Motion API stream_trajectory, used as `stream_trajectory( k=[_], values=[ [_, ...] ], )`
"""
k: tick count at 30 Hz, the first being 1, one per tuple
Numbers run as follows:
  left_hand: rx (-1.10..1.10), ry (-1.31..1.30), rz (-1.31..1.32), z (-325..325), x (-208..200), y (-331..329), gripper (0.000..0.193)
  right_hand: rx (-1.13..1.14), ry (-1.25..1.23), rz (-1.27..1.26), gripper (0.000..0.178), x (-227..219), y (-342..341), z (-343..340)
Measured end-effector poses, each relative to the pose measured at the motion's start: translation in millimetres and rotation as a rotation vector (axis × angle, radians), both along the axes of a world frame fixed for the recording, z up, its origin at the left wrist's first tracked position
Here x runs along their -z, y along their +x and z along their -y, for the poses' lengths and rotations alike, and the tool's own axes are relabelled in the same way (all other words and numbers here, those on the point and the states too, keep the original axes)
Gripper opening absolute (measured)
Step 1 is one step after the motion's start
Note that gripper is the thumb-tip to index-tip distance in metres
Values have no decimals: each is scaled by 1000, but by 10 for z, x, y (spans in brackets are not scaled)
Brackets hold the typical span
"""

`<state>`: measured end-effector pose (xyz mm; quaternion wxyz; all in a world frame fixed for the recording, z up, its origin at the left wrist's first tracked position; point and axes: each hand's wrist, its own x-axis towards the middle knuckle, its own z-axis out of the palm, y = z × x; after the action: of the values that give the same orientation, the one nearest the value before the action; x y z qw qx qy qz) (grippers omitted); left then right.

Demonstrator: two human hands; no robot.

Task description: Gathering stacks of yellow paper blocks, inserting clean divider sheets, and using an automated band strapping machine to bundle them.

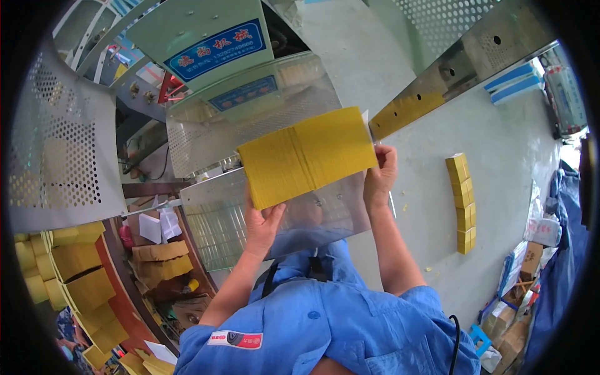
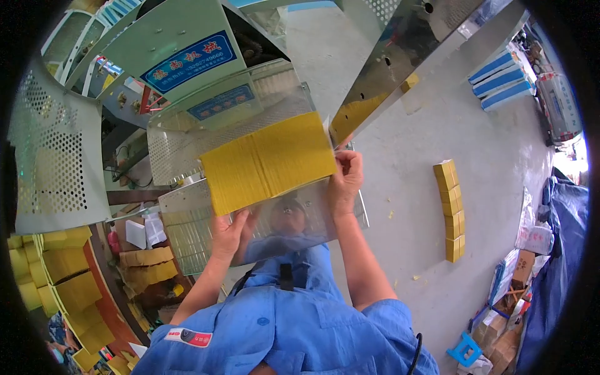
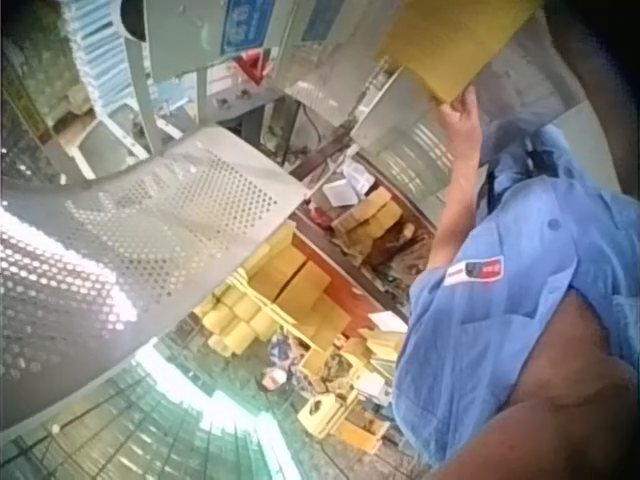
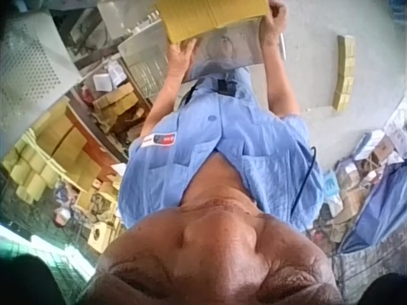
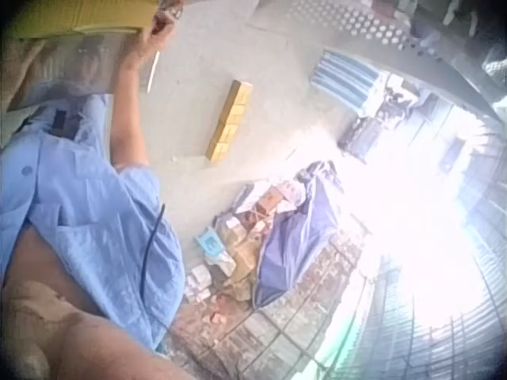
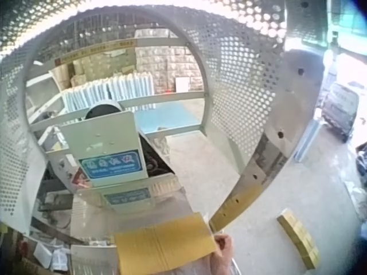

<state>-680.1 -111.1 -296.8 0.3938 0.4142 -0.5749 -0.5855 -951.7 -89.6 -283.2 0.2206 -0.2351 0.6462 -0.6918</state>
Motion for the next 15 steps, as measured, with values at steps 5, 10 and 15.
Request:
stream_trajectory(
  k=[5,10,15],
  values=[
    [-174,-192,147,-24,92,-182,69,54,105,-485,10,-566,96,-274],
    [-204,-203,208,-18,188,-78,67,-597,35,-1162,66,-1795,470,-145],
    [-198,-145,145,-59,-86,-163,58,-797,317,-1317,83,-1310,508,321]
  ],
)
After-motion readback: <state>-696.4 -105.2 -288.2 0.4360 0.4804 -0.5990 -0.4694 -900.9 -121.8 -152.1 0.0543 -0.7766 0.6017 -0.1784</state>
